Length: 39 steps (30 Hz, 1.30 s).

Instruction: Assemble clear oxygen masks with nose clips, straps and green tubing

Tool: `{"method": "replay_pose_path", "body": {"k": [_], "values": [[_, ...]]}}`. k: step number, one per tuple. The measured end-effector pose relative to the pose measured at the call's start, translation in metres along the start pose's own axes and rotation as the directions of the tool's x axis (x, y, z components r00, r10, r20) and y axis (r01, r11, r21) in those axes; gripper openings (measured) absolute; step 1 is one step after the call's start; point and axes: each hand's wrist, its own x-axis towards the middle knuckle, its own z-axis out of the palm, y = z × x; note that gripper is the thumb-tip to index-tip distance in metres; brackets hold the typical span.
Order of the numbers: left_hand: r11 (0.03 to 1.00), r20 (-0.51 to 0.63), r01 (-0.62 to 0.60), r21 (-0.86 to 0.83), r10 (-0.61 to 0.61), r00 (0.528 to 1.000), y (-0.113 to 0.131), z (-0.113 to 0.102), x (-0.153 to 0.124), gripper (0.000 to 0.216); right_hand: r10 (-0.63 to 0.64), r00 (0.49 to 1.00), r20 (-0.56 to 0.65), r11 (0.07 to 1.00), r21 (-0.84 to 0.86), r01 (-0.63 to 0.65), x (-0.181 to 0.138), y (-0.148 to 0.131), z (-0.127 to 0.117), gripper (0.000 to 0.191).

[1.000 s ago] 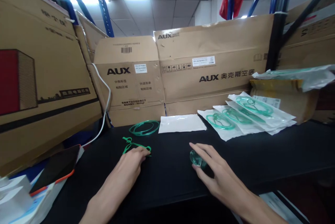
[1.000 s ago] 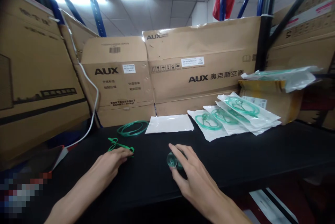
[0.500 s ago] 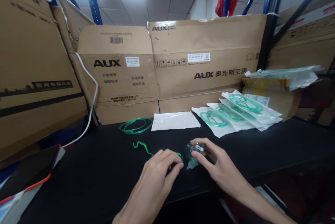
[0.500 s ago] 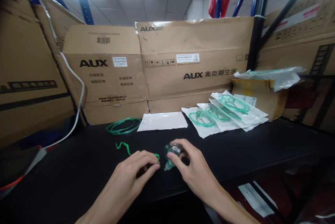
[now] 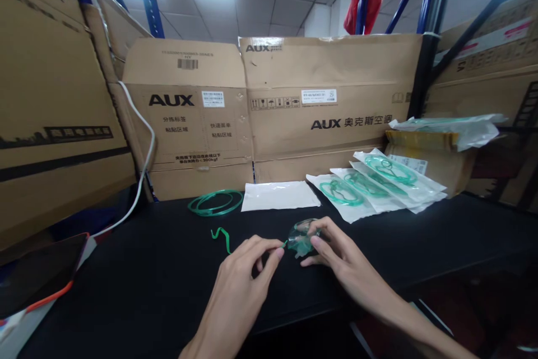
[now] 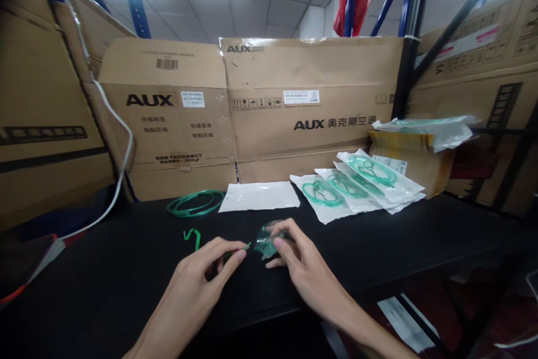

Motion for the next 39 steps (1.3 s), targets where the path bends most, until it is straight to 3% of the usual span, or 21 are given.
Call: {"method": "replay_pose_path", "body": {"k": [5, 13, 18, 28, 34, 39], "values": [[0.997, -0.033, -0.011, -0.078, 0.008, 0.999, -0.003, -0.001, 0.000, 0.024, -0.015, 1.000, 0.026, 0.995, 0.097, 0.013, -0.001, 0.006, 0.003, 0.025], [1.000, -0.071, 0.015, 0.003, -0.015, 0.997, -0.001, -0.004, -0.001, 0.015, 0.057, 0.996, 0.067, 0.992, 0.112, -0.065, -0.006, 0.007, 0.003, 0.047], [1.000, -0.045, 0.002, 0.001, -0.002, 0.999, 0.002, -0.005, -0.001, 0.017, 0.041, 0.997, 0.071, 0.997, 0.066, -0.046, -0.005, 0.006, 0.004, 0.032], [1.000, -0.004, -0.022, 0.005, 0.022, 1.000, 0.001, -0.004, -0.002, 0.014, 0.032, 0.995, 0.099, 0.998, 0.042, -0.037, -0.007, 0.005, 0.003, 0.026], [0.998, -0.037, -0.045, 0.039, 0.046, 0.998, 0.001, -0.004, -0.004, 0.013, 0.021, 0.994, 0.103, 1.000, -0.010, -0.020, -0.008, 0.004, 0.002, 0.023], [0.989, -0.088, -0.140, 0.056, 0.144, 0.986, 0.002, -0.002, -0.004, 0.012, -0.016, 0.993, 0.121, 0.989, -0.141, 0.034, -0.011, 0.001, 0.003, 0.022]]}}
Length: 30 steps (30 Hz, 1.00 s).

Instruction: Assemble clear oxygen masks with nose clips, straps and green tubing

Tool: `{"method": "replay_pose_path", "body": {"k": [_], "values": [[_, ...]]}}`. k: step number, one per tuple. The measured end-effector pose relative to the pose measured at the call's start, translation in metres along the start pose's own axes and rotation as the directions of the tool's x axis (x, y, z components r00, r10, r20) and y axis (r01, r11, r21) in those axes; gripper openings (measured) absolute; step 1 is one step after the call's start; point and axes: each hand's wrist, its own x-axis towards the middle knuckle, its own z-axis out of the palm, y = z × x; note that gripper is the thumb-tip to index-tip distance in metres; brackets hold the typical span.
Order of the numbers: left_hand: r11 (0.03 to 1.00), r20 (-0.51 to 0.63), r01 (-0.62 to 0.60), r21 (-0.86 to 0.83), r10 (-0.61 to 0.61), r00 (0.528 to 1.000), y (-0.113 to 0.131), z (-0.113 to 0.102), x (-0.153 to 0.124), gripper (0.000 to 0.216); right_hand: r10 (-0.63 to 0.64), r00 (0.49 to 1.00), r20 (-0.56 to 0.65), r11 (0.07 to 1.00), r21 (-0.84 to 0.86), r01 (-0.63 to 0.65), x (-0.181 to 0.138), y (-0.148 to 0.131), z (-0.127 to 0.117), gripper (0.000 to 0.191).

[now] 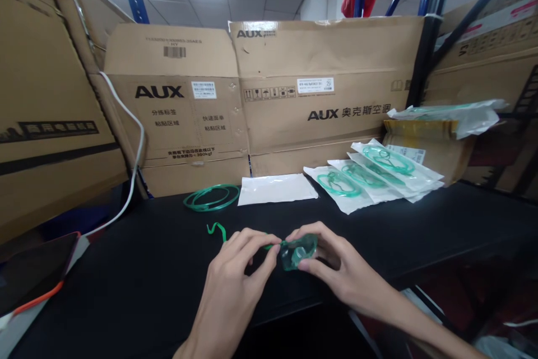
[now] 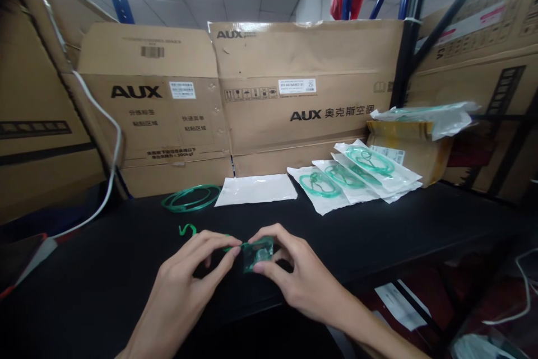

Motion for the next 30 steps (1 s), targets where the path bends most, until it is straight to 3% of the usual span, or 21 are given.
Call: {"method": "replay_pose_path", "body": {"k": [7, 9, 16, 22, 30], "values": [[0.994, -0.082, -0.104, 0.035, 0.107, 0.991, -0.003, 0.002, -0.004, 0.009, -0.102, 0.995, 0.008, 0.994, -0.025, 0.102, -0.001, 0.002, -0.001, 0.029], [0.990, -0.086, -0.125, 0.058, 0.130, 0.988, -0.003, 0.002, -0.004, 0.010, -0.104, 0.995, 0.011, 0.995, 0.012, 0.104, -0.001, -0.001, -0.003, 0.021], [0.963, 0.042, -0.248, 0.102, 0.245, 0.969, -0.003, 0.004, -0.005, 0.014, -0.043, 0.996, -0.080, 0.999, -0.031, 0.041, 0.000, -0.002, -0.004, 0.015], [0.921, 0.070, -0.367, 0.128, 0.361, 0.930, -0.001, 0.003, -0.006, 0.017, -0.035, 0.996, -0.084, 0.997, -0.073, 0.029, 0.000, 0.004, -0.003, 0.012], [0.903, 0.083, -0.383, 0.192, 0.374, 0.924, 0.001, 0.002, -0.006, 0.018, -0.068, 0.991, -0.116, 0.994, -0.096, 0.057, 0.003, 0.006, -0.002, 0.010]]}}
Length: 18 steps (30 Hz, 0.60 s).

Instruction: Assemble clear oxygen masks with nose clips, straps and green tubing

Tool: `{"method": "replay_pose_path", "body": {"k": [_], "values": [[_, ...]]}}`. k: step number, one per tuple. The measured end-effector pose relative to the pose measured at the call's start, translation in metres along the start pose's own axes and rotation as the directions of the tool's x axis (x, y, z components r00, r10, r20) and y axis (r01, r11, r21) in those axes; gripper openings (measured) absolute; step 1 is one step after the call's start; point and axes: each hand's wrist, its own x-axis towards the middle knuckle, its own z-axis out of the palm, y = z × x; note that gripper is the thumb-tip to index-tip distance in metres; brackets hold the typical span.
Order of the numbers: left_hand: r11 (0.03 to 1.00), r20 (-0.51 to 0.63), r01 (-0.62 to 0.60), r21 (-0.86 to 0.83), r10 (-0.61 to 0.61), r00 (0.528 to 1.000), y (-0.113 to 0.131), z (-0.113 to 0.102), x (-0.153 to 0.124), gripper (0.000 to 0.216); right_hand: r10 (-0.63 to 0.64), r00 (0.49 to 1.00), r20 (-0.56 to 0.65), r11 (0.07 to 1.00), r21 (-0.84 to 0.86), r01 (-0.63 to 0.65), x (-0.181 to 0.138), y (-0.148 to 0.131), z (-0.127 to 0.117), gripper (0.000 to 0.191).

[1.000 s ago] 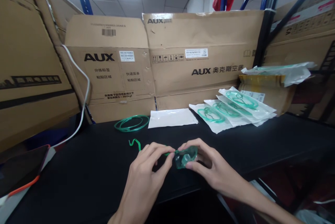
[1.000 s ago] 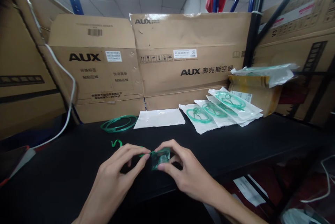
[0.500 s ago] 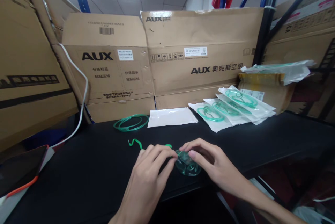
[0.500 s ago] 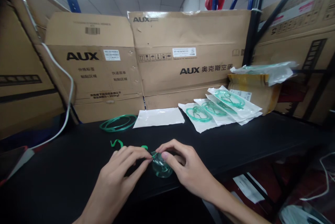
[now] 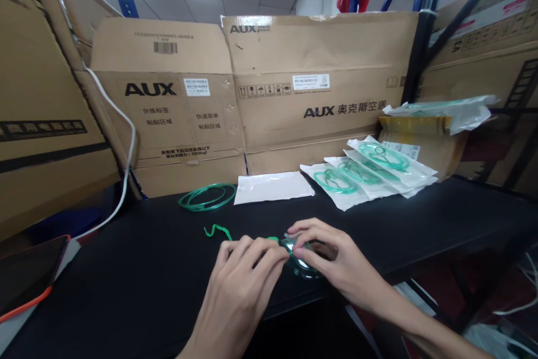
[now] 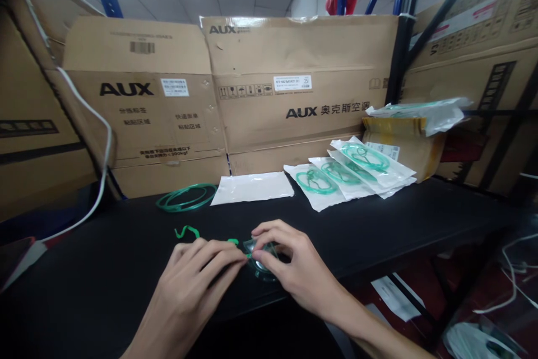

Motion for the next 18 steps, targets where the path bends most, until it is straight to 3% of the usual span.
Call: {"method": "replay_pose_path", "body": {"k": [9, 13, 18], "values": [[0.978, 0.061, 0.035, 0.204, -0.048, 0.997, -0.004, 0.001, -0.004, 0.019, -0.017, 0.997, -0.079, 0.999, -0.041, 0.014, -0.002, 0.002, 0.000, 0.011], [0.975, 0.083, 0.065, 0.214, -0.085, 0.993, -0.008, -0.003, -0.006, 0.019, -0.001, 0.995, -0.102, 0.999, -0.036, -0.002, -0.002, 0.001, 0.001, 0.011], [0.981, 0.042, 0.037, 0.192, -0.046, 0.998, -0.011, -0.013, -0.005, 0.024, 0.018, 0.991, -0.132, 0.999, -0.026, -0.021, -0.001, 0.000, 0.002, 0.010]]}}
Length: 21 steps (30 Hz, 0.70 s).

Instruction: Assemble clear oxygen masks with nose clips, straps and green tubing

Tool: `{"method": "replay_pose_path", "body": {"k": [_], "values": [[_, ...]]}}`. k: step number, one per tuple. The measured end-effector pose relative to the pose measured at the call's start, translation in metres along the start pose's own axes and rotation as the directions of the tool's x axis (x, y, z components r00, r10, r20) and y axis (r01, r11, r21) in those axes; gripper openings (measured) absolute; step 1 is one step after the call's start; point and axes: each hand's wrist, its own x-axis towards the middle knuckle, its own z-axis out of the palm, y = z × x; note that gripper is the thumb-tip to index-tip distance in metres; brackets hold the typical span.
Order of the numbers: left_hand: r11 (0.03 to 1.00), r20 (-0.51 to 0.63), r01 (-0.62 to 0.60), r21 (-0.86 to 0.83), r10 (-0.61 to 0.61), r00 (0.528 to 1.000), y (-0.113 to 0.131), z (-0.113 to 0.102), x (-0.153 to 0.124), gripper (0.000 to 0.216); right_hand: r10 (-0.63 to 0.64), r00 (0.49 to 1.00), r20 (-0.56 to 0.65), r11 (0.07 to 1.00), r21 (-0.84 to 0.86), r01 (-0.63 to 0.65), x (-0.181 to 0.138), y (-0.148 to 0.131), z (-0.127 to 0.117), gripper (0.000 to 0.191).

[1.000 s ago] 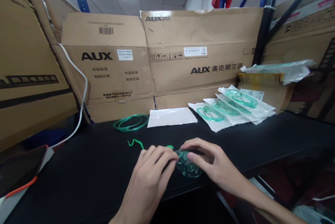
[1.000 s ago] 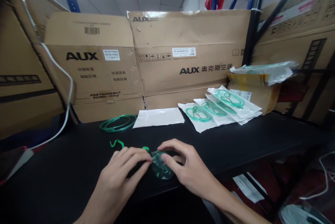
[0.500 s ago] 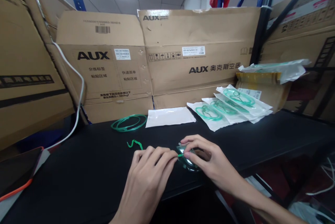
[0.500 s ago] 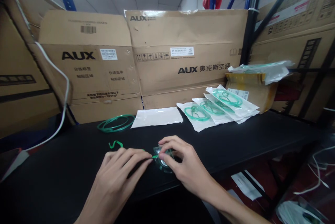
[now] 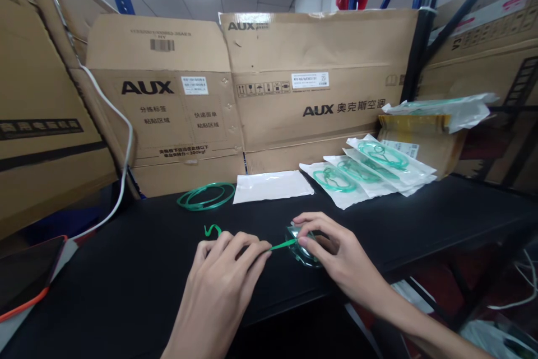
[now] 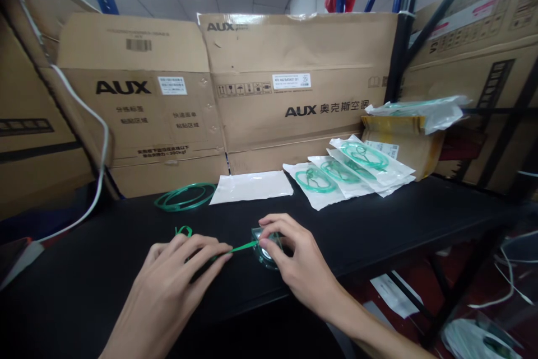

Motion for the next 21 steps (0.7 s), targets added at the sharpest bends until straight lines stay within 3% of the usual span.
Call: {"method": "replay_pose_path", "body": {"k": [6, 14, 21], "values": [[0.988, -0.047, 0.059, -0.143, -0.066, 0.997, 0.003, 0.003, 0.000, 0.011, -0.017, 1.000, -0.007, 1.000, 0.001, 0.017, 0.000, 0.000, -0.001, 0.011], [0.947, -0.023, 0.175, -0.270, -0.188, 0.982, 0.024, 0.018, 0.001, 0.031, -0.115, 0.991, 0.067, 0.992, -0.051, 0.118, -0.003, 0.000, 0.000, 0.011], [0.917, -0.043, 0.196, -0.346, -0.224, 0.974, 0.033, 0.020, 0.005, 0.023, -0.205, 0.972, 0.113, 0.971, -0.097, 0.216, -0.006, -0.003, 0.000, 0.011]]}}
